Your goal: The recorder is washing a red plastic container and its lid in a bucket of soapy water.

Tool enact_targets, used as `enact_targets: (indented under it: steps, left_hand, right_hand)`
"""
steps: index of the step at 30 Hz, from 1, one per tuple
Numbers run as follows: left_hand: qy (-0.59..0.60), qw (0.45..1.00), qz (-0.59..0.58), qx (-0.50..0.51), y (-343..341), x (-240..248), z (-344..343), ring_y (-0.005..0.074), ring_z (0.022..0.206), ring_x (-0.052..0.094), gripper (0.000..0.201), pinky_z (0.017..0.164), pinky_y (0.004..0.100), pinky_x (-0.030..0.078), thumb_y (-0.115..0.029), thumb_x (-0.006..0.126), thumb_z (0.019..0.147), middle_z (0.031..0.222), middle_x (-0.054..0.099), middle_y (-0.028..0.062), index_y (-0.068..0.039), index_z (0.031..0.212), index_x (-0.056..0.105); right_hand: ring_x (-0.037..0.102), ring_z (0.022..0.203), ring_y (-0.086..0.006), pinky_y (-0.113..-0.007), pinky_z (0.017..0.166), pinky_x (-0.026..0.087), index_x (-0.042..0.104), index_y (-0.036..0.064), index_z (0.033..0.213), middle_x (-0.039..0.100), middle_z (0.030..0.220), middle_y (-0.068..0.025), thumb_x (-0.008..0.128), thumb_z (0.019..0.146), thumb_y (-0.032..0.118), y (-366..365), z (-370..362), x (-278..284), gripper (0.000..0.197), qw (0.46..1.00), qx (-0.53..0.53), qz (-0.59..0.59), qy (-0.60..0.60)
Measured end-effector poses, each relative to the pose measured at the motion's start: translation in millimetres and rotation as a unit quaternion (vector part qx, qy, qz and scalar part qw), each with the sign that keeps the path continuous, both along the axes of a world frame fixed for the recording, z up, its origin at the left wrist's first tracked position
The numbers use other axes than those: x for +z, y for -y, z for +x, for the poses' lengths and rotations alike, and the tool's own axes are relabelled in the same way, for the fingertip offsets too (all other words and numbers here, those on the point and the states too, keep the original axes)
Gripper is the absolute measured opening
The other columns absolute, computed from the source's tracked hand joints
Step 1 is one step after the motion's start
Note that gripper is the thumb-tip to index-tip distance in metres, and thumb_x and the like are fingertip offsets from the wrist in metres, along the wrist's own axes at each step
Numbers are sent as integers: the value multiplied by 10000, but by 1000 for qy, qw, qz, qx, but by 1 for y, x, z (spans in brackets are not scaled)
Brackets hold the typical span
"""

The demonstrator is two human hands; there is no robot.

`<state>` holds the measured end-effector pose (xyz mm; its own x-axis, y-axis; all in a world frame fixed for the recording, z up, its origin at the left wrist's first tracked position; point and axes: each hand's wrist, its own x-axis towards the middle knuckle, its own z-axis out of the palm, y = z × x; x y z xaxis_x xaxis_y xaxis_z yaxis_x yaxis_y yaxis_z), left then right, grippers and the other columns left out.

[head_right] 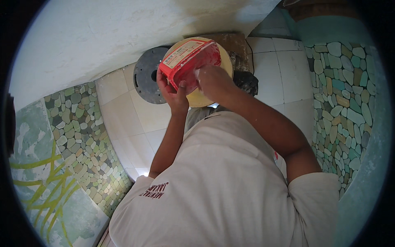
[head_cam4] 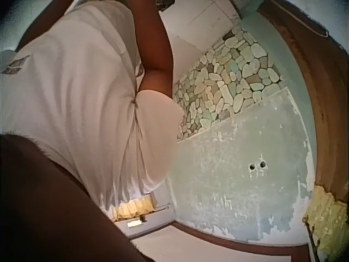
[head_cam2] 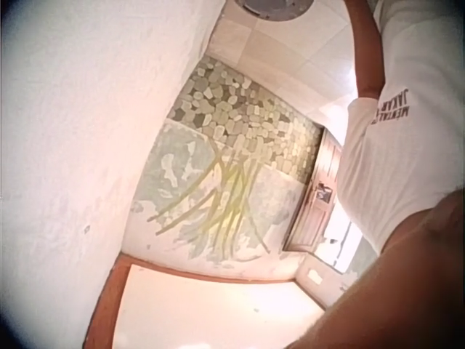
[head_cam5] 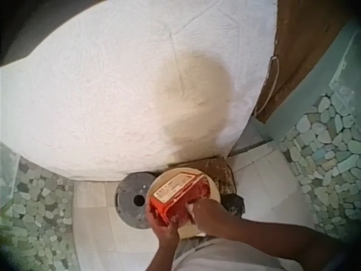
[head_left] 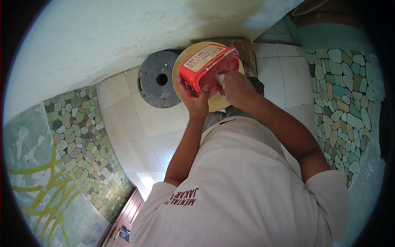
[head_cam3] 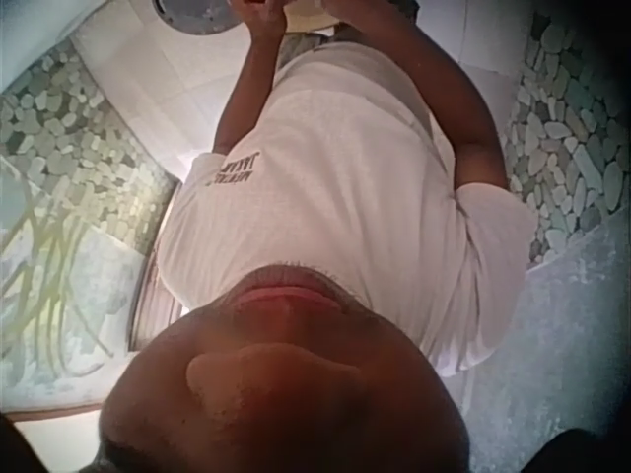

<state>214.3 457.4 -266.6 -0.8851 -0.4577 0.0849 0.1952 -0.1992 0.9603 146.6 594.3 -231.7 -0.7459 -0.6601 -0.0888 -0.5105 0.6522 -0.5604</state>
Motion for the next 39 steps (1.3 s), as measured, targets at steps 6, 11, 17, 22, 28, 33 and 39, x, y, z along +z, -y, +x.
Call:
enact_targets:
  steps: [6, 11, 17, 22, 28, 33, 39]
  left_hand:
    - [13, 1000, 1, 14, -5, 9, -5, 241, 1271, 394, 883, 1052, 364, 359, -145, 769, 770, 1397, 346, 140, -6, 1432, 202]
    - [84, 995, -42, 23, -8, 16, -9, 224, 1224, 447, 749, 1028, 341, 377, -108, 720, 810, 1355, 404, 140, 23, 1390, 265]
    - [89, 995, -36, 18, -8, 20, -11, 212, 1172, 494, 693, 990, 331, 413, -108, 712, 820, 1297, 461, 135, 30, 1368, 310]
    - [100, 993, -62, 4, -9, 29, -12, 213, 1158, 503, 711, 969, 332, 432, -117, 736, 797, 1281, 472, 134, 31, 1361, 328]
    - [125, 981, -149, -14, -8, 35, -15, 214, 1151, 508, 726, 965, 329, 437, -125, 746, 776, 1270, 480, 130, 33, 1360, 346]
    - [104, 992, -64, -31, -2, 26, -13, 225, 1178, 493, 719, 998, 345, 414, -101, 717, 784, 1298, 471, 131, 33, 1376, 332]
    - [34, 999, -13, -20, 6, 11, -13, 230, 1202, 483, 698, 1023, 360, 397, -124, 682, 810, 1317, 467, 134, 27, 1387, 320]
  right_hand:
    - [659, 742, -365, -458, 666, 535, 652, 18, 797, 653, 763, -201, 586, 771, 73, -2, -24, -2, 90, 993, -69, 91, -18]
    - [681, 753, -336, -433, 655, 556, 678, 19, 821, 666, 768, -195, 560, 789, 73, 8, -32, -8, 134, 992, -61, 90, -63]
    - [686, 766, -323, -430, 666, 558, 694, 24, 802, 670, 782, -199, 582, 749, 82, 5, -40, -13, 137, 992, -6, 116, -51]
    - [685, 768, -323, -428, 684, 556, 703, 25, 805, 681, 799, -185, 596, 737, 102, 0, -38, -19, 148, 988, 32, 124, -89]
    - [665, 832, -340, -433, 741, 529, 678, 3, 854, 668, 867, -210, 604, 725, 114, 0, -40, -34, 186, 994, 58, 72, -58]
    - [665, 808, -362, -441, 731, 537, 691, -5, 805, 673, 845, -211, 629, 698, 92, -6, -40, -33, 158, 995, 53, 69, -45]
    - [654, 850, -374, -447, 769, 527, 666, -25, 880, 663, 894, -233, 645, 703, 78, 8, -30, -10, 206, 997, 20, 57, 47]
